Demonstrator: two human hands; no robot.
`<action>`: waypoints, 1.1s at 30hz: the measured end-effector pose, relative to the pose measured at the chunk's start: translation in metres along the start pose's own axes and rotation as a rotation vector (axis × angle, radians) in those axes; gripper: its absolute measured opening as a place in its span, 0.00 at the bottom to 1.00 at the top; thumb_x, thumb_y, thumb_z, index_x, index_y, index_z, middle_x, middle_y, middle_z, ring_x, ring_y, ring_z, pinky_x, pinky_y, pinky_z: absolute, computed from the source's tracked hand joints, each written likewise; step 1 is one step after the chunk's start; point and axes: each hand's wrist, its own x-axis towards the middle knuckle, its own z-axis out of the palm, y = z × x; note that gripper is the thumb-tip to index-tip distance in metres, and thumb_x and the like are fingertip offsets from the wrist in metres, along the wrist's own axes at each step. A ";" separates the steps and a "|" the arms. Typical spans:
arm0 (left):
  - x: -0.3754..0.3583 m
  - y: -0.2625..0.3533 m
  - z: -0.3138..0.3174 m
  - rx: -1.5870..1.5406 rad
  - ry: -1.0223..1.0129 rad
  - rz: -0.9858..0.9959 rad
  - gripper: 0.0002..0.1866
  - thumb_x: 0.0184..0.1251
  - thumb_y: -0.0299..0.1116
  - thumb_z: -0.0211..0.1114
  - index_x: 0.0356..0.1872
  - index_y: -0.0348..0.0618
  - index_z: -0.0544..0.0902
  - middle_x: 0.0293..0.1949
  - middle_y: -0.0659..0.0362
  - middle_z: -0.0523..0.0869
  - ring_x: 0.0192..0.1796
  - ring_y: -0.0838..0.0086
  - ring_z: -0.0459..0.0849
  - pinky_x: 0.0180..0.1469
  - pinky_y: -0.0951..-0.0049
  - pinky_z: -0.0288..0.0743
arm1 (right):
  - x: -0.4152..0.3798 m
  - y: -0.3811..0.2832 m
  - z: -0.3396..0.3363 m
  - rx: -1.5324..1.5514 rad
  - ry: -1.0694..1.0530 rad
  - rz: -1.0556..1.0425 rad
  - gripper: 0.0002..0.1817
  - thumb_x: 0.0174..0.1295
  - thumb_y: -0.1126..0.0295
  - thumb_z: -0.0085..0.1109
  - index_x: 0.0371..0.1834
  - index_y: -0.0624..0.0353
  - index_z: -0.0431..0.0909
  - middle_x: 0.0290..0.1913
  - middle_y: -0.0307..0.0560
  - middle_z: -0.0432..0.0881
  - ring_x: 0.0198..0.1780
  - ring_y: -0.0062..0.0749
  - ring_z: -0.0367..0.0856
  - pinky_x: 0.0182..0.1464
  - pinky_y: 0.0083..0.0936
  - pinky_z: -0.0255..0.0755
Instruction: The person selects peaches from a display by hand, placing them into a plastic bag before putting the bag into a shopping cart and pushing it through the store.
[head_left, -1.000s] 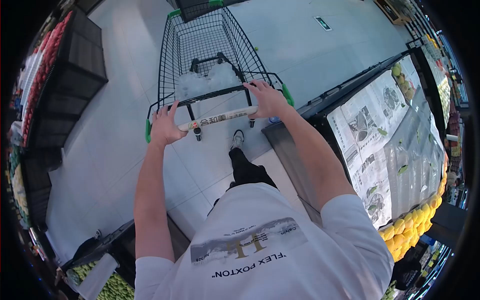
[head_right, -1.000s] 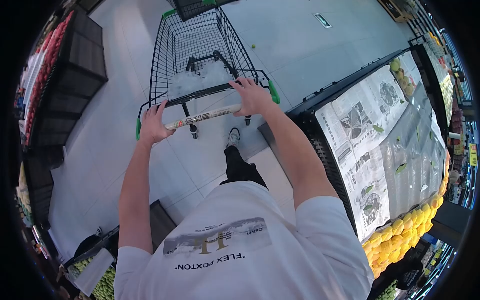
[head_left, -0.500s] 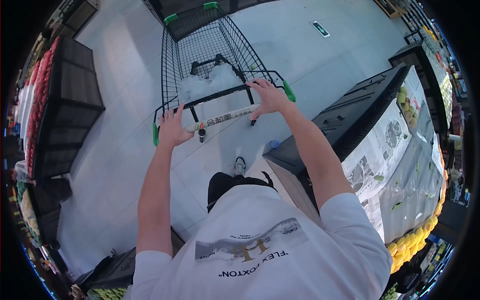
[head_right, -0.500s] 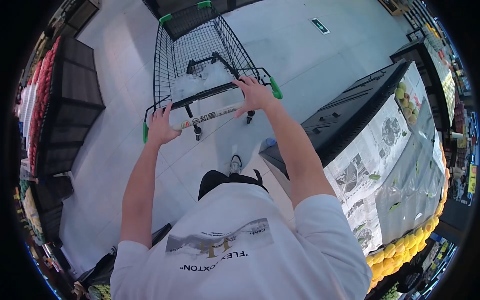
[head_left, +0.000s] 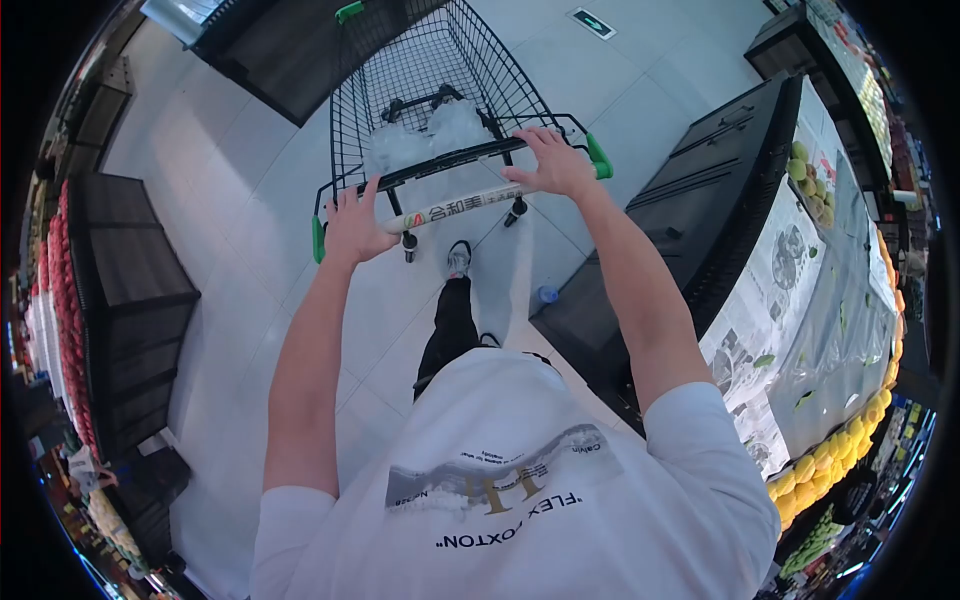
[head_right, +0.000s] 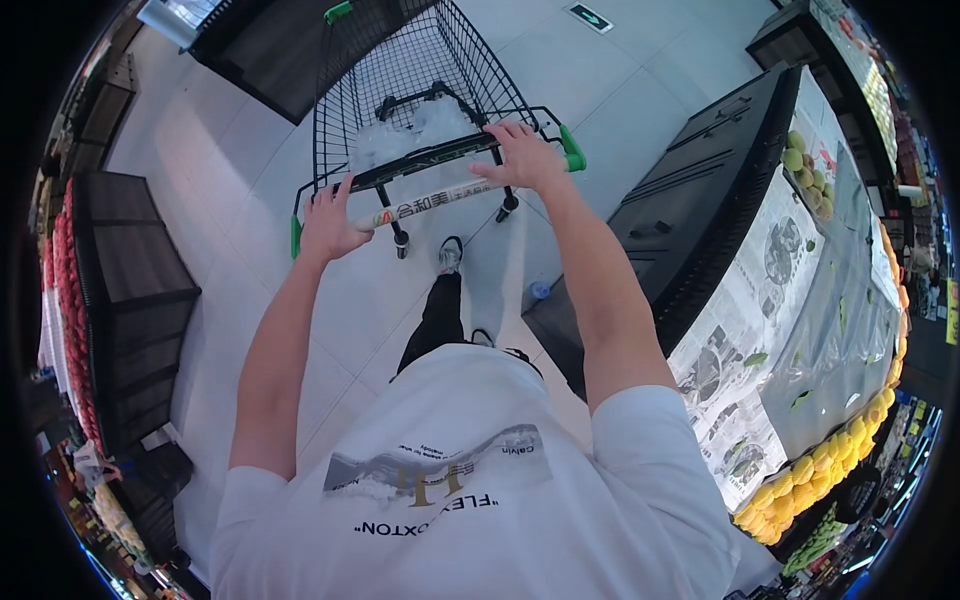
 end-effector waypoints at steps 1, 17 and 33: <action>0.020 0.003 -0.005 0.004 -0.014 0.024 0.62 0.43 0.55 0.78 0.82 0.53 0.56 0.69 0.41 0.71 0.76 0.49 0.64 0.80 0.42 0.48 | 0.007 0.011 -0.001 0.006 0.017 0.021 0.52 0.58 0.26 0.58 0.78 0.51 0.66 0.77 0.45 0.66 0.80 0.45 0.60 0.75 0.45 0.66; 0.289 0.032 -0.112 0.163 -0.044 0.415 0.62 0.44 0.51 0.79 0.83 0.59 0.54 0.71 0.39 0.70 0.75 0.47 0.68 0.81 0.45 0.52 | 0.103 0.067 -0.058 -0.061 0.301 0.374 0.43 0.67 0.32 0.52 0.75 0.53 0.68 0.72 0.48 0.71 0.74 0.47 0.68 0.70 0.44 0.72; 0.501 0.121 -0.158 0.227 -0.035 0.637 0.60 0.45 0.52 0.78 0.82 0.61 0.54 0.71 0.40 0.71 0.76 0.49 0.68 0.81 0.45 0.53 | 0.194 0.169 -0.131 0.035 0.286 0.624 0.43 0.67 0.33 0.53 0.76 0.51 0.67 0.75 0.48 0.67 0.76 0.46 0.65 0.70 0.42 0.72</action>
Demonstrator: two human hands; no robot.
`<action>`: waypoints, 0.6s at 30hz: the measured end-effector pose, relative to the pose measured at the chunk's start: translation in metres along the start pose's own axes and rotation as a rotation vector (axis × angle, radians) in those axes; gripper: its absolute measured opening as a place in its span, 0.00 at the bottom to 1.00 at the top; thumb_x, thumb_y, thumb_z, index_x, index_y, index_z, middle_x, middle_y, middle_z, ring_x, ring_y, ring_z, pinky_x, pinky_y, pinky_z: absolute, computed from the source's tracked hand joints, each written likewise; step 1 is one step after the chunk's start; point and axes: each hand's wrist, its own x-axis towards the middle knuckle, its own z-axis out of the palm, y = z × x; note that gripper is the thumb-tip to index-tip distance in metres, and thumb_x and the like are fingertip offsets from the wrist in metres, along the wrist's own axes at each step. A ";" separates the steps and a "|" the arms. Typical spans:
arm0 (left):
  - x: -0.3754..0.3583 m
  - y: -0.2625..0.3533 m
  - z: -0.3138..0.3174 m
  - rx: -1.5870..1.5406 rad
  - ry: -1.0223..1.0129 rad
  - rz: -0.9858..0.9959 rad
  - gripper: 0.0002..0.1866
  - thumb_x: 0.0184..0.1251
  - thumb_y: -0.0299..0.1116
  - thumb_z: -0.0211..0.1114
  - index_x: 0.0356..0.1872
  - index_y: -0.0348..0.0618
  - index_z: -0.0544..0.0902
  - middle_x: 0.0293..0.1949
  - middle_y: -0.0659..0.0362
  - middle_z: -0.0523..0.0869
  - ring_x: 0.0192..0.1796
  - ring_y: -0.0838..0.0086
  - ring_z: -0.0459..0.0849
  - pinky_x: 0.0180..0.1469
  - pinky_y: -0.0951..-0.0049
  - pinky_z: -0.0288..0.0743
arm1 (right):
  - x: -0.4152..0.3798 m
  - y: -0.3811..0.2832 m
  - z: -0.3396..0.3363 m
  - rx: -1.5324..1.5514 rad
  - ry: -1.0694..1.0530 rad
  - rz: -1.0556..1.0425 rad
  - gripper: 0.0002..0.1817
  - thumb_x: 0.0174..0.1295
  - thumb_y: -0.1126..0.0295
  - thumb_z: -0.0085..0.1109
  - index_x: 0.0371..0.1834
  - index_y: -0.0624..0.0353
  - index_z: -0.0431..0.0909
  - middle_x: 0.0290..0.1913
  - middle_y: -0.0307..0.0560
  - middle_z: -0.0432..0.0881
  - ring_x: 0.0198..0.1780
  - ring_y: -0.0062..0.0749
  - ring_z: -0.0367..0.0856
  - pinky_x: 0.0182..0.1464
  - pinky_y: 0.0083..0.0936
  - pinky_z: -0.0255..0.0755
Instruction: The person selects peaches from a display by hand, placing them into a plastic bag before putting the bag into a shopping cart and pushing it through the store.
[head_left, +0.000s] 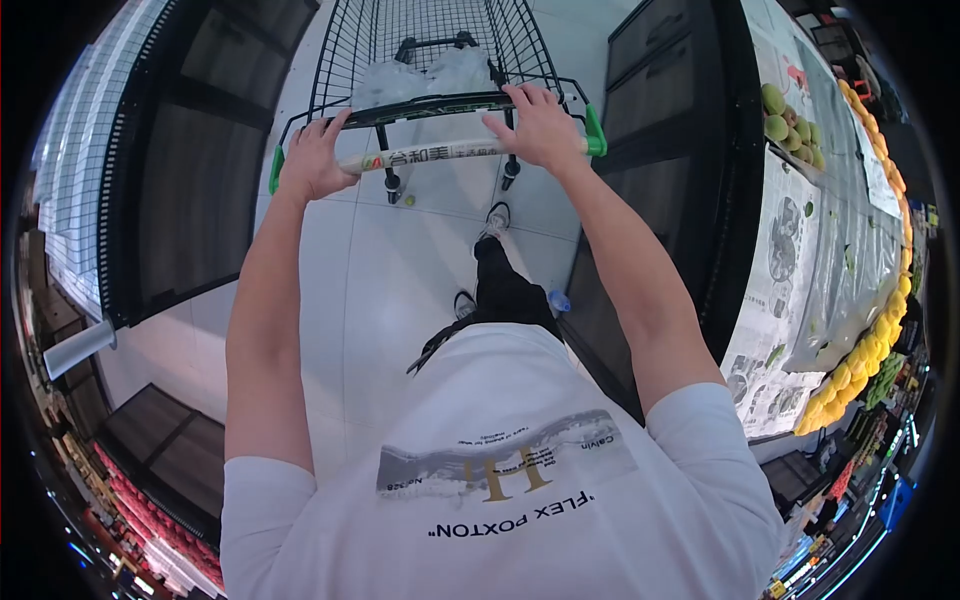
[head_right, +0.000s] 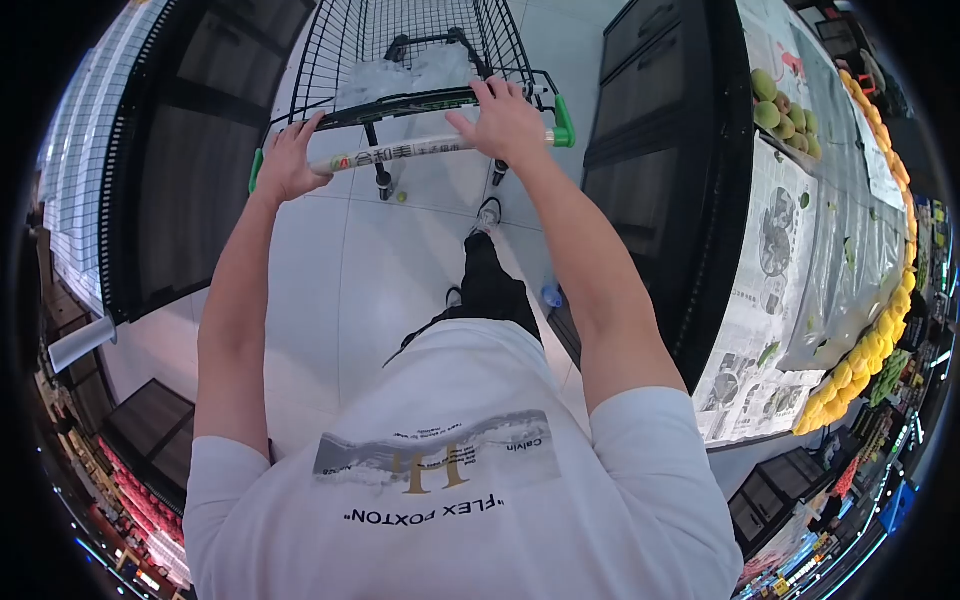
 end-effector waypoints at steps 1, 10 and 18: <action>0.015 0.002 -0.007 0.002 0.003 0.006 0.60 0.44 0.52 0.78 0.82 0.60 0.55 0.71 0.40 0.72 0.76 0.49 0.68 0.80 0.45 0.53 | 0.013 0.007 -0.002 -0.002 0.006 0.002 0.43 0.67 0.33 0.53 0.76 0.51 0.67 0.76 0.48 0.67 0.76 0.46 0.65 0.70 0.42 0.72; 0.135 0.008 -0.045 0.017 0.029 0.048 0.60 0.43 0.50 0.78 0.82 0.60 0.55 0.70 0.41 0.72 0.73 0.46 0.70 0.79 0.47 0.55 | 0.118 0.056 -0.032 0.010 0.029 0.035 0.43 0.67 0.35 0.54 0.76 0.52 0.66 0.77 0.49 0.65 0.77 0.46 0.63 0.70 0.43 0.72; 0.244 0.021 -0.071 0.028 -0.012 0.065 0.60 0.45 0.51 0.78 0.82 0.60 0.54 0.72 0.42 0.70 0.73 0.45 0.69 0.81 0.46 0.52 | 0.200 0.107 -0.054 0.020 0.024 0.068 0.43 0.66 0.34 0.55 0.77 0.50 0.66 0.76 0.51 0.66 0.76 0.47 0.64 0.70 0.44 0.73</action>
